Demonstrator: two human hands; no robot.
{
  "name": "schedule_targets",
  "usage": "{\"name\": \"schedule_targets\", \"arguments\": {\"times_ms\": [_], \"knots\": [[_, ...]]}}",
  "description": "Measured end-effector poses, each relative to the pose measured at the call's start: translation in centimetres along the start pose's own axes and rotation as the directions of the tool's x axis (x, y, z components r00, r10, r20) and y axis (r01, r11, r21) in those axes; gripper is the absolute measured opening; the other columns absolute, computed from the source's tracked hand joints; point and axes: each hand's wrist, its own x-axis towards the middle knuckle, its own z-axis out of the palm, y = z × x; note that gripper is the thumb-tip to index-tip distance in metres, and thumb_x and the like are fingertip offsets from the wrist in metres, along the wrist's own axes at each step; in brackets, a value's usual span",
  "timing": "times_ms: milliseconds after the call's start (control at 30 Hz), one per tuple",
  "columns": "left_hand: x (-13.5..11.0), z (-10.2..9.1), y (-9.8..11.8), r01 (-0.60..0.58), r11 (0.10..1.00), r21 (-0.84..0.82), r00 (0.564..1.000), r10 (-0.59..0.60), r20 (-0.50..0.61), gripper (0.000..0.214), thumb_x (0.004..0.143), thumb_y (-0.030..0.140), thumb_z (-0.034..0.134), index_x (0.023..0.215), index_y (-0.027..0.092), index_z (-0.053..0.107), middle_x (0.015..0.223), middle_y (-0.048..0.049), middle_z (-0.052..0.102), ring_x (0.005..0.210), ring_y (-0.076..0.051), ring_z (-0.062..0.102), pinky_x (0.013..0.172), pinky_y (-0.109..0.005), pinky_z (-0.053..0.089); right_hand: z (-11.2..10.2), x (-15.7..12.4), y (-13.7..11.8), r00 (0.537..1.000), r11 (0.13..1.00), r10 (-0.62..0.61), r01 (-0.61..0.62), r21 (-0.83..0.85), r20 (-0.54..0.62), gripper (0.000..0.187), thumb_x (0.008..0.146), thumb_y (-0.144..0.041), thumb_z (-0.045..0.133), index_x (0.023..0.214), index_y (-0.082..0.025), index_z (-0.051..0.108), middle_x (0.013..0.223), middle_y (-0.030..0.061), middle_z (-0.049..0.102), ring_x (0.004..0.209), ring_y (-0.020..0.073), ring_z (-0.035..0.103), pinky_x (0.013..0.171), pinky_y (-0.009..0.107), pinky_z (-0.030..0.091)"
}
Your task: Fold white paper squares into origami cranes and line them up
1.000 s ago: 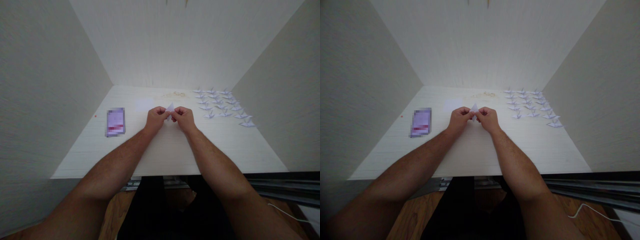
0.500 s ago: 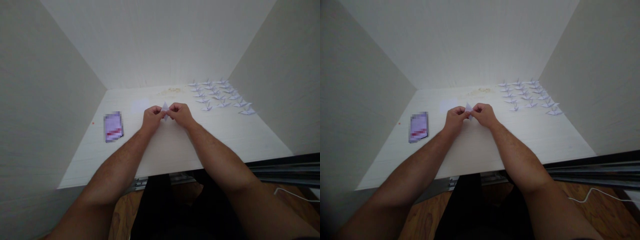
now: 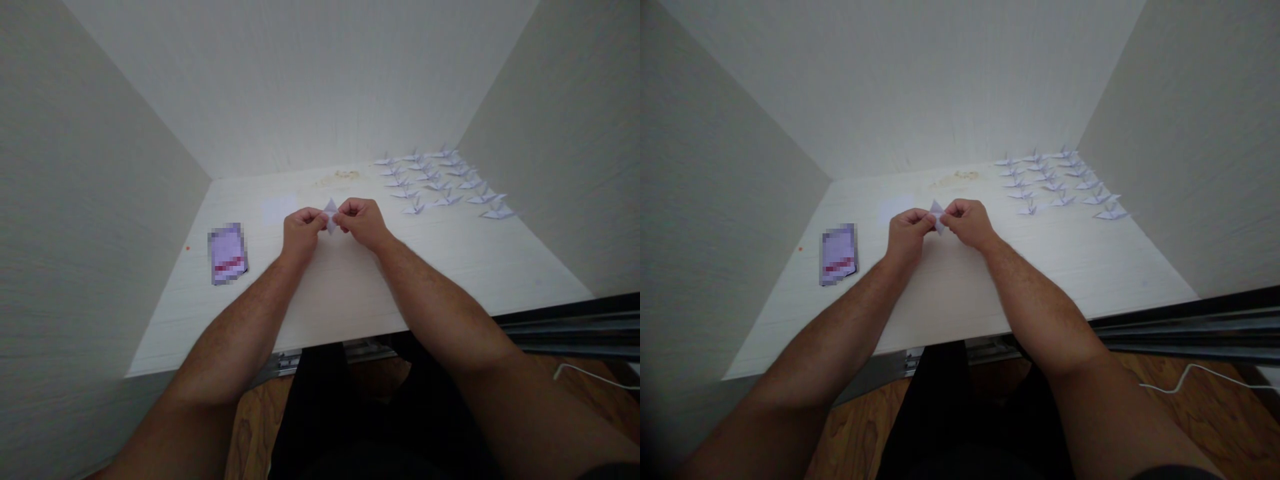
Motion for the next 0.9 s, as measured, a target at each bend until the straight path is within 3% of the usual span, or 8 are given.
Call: {"name": "schedule_targets", "arguments": {"times_ms": [167,467,700,900], "knots": [[0.1,0.0,0.0,0.016,1.0,-0.013,1.0,-0.016,0.0,0.013,0.066,0.027,0.075,0.066,0.016,0.068,0.06,0.0007,0.064,0.056,-0.01,0.057,0.061,-0.026,0.05,0.1,0.0,0.2,1.0,1.0,0.006,-0.006,0.0,-0.012,0.014,0.068,-0.026,0.069,0.061,-0.018,0.061,0.05,-0.0026,0.058,0.048,0.0097,0.049,0.048,0.023,0.037],[-0.5,-0.1,0.9,0.215,0.941,-0.261,0.974,-0.189,0.123,0.03,0.065,0.036,0.08,0.084,0.016,0.068,0.081,-0.0041,0.07,0.073,-0.014,0.065,0.067,-0.028,0.054,0.4,0.6,1.0,0.996,0.995,0.046,-0.04,0.089,-0.075,0.018,0.068,-0.031,0.072,0.077,-0.017,0.065,0.057,-0.0021,0.064,0.048,0.0102,0.054,0.048,0.024,0.043],[-0.6,0.2,1.1,0.227,0.936,-0.27,0.973,-0.211,0.087,0.025,0.067,0.034,0.077,0.072,0.017,0.06,0.065,0.002,0.06,0.059,-0.009,0.057,0.061,-0.025,0.052,0.6,0.4,1.4,0.995,0.994,-0.084,0.087,0.067,-0.045,0.017,0.069,-0.031,0.073,0.078,-0.02,0.062,0.061,-0.0034,0.064,0.054,0.0106,0.057,0.055,0.025,0.047],[-0.7,0.2,1.2,0.216,0.94,-0.264,0.976,-0.202,0.078,0.03,0.066,0.038,0.078,0.075,0.018,0.057,0.07,0.0019,0.062,0.063,-0.01,0.061,0.065,-0.028,0.055,0.5,0.4,1.7,0.992,0.993,-0.114,0.113,-0.03,-0.052,0.026,0.066,-0.029,0.077,0.089,-0.02,0.067,0.068,-0.0029,0.065,0.06,0.011,0.058,0.061,0.025,0.048]]}}
